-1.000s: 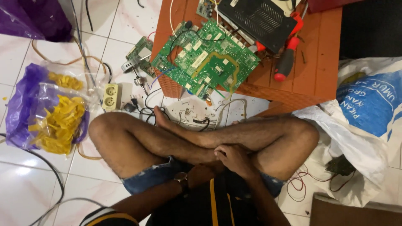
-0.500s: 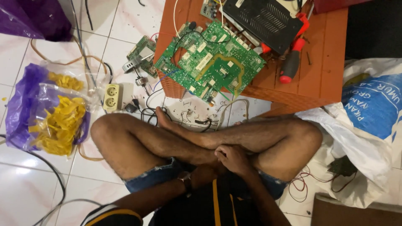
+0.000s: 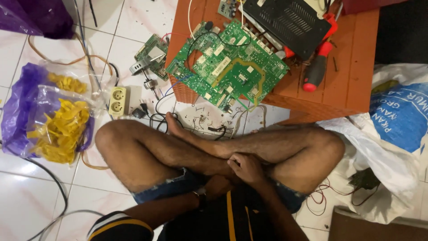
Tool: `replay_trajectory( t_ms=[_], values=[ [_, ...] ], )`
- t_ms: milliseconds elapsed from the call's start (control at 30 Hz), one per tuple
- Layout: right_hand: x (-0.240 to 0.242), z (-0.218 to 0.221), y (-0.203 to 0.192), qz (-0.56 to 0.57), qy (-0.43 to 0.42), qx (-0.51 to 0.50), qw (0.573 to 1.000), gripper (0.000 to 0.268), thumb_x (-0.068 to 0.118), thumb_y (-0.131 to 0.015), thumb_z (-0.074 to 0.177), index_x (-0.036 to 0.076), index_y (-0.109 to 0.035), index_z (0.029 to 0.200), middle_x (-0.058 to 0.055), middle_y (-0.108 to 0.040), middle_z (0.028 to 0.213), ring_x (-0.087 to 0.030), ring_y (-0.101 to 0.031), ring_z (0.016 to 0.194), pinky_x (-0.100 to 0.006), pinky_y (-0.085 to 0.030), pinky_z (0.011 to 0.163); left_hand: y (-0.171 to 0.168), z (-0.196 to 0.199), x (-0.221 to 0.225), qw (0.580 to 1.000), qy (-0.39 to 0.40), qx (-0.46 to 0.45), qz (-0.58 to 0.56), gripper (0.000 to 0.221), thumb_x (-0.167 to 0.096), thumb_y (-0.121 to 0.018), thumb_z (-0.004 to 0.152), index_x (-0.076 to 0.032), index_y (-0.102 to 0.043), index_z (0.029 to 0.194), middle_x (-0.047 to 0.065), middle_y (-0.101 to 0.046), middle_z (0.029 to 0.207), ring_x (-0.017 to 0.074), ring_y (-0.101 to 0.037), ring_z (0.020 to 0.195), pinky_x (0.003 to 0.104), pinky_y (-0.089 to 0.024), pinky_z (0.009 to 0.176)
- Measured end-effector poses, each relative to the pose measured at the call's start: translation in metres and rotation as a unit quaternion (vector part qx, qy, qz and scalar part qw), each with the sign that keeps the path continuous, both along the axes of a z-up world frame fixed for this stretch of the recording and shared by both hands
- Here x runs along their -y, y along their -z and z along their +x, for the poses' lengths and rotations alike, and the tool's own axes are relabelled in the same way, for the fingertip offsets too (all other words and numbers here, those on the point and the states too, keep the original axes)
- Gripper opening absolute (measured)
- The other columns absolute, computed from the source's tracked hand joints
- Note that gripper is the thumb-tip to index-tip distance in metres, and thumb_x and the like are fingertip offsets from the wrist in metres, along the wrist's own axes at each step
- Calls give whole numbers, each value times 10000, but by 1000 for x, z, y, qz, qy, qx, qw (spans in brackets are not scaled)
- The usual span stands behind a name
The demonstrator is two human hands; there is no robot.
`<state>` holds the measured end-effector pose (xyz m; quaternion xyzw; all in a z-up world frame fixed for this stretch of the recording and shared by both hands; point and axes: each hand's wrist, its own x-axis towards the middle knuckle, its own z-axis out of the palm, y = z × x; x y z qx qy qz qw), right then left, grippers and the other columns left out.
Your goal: Connecting various wire harnesses and connectors to a printed circuit board during an electronics repair task.
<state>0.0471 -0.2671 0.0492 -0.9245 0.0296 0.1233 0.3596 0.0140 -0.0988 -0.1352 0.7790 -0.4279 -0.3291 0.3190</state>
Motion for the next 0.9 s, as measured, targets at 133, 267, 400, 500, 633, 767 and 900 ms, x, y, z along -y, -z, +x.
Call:
replay_trajectory(
  t_ms=[133,267,400,500,633,767,900],
  values=[
    [0,2,3,2,-4,19,1000,223,298,-651,884,83,-676,829,-37,-682,669,-242,-581,565,-377,-473,602,49,1,6,994,75,75,2,298,-231,-485,1013,-59,-718,1083,143,-742,977,319,-679,709,427,-521,612],
    [8,2,9,-52,-27,-89,994,267,400,-647,946,192,-770,1061,-136,-791,966,-332,-754,981,-458,-610,829,54,-17,12,999,-4,39,-36,422,-257,-468,1085,-22,-719,840,27,-657,757,144,-633,702,266,-432,617],
    [-1,-1,3,12,-6,20,1000,209,278,-662,876,87,-686,796,-26,-677,628,-231,-570,518,-361,-476,565,16,-1,5,997,28,-36,-62,210,-155,-529,985,-41,-679,892,100,-651,822,235,-532,622,384,-424,589],
    [0,0,6,-2,-7,48,999,211,288,-664,880,84,-698,840,-41,-705,675,-255,-601,563,-375,-490,601,3,6,2,997,-5,-57,-45,314,-273,-509,995,-69,-739,1064,75,-748,1009,261,-656,799,380,-490,728],
    [0,-4,13,-7,-5,37,999,217,305,-664,884,97,-688,831,-28,-689,664,-252,-591,552,-380,-476,579,92,-14,16,979,106,169,-31,404,-181,-421,1059,-83,-518,1439,132,-678,1214,238,-640,829,331,-511,716],
    [-3,0,10,-5,-1,46,999,207,288,-673,879,89,-678,820,-32,-680,658,-246,-578,546,-376,-473,573,73,-8,12,997,45,41,-53,272,-190,-476,1015,-82,-582,1240,130,-702,1008,282,-621,695,394,-496,623],
    [-4,-1,5,-2,6,50,999,194,264,-685,865,82,-668,800,-44,-678,651,-252,-574,546,-376,-478,577,30,-6,5,995,57,66,-49,161,-128,-542,936,-26,-665,925,157,-686,854,335,-606,631,451,-472,554]
  ],
)
